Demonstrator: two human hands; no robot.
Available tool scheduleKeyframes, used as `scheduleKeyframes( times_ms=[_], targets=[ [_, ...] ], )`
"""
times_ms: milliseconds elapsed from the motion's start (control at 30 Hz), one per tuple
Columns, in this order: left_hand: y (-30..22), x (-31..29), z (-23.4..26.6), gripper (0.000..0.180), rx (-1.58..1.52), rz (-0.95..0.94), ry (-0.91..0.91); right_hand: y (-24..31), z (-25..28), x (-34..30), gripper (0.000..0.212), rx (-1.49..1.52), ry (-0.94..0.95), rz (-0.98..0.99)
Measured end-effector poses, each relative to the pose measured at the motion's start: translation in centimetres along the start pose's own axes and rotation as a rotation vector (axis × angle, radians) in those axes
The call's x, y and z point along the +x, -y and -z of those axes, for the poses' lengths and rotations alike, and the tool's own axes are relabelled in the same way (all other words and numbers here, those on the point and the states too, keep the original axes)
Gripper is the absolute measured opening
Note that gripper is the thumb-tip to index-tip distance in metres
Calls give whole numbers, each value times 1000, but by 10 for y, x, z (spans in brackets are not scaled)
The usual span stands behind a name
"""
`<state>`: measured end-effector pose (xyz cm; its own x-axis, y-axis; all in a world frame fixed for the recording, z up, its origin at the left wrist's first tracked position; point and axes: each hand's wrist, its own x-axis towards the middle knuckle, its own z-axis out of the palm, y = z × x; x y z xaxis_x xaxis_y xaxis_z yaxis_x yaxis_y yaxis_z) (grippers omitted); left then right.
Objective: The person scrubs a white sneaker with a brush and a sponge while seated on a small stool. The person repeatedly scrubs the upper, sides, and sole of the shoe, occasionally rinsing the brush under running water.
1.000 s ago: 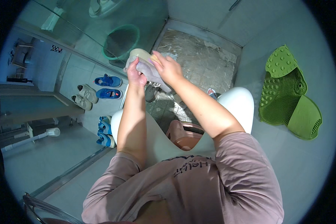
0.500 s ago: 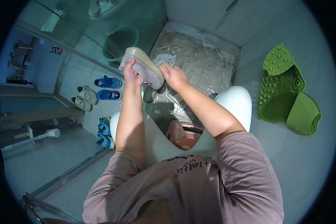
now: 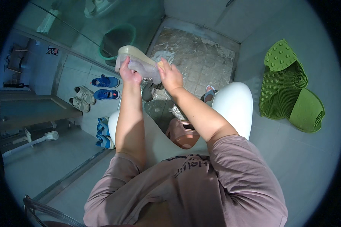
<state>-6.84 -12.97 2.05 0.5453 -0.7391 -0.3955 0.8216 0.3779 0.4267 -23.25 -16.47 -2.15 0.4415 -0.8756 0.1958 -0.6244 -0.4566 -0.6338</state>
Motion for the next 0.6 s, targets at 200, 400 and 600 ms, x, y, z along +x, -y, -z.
scheduleKeyframes(
  times_ms=[200, 400, 600],
  targets=[
    [-16, -3, -12, 43, -53, -71, -75, -51, -1, -29, 46, -125, 145, -203],
    [-14, 2, -13, 49, -66, -117, 21, -58, 41, -8, 55, 651, -145, -566],
    [-9, 3, -14, 54, -111, -111, 209, -31, 54, -13, 51, 1641, -26, -1148]
  ],
)
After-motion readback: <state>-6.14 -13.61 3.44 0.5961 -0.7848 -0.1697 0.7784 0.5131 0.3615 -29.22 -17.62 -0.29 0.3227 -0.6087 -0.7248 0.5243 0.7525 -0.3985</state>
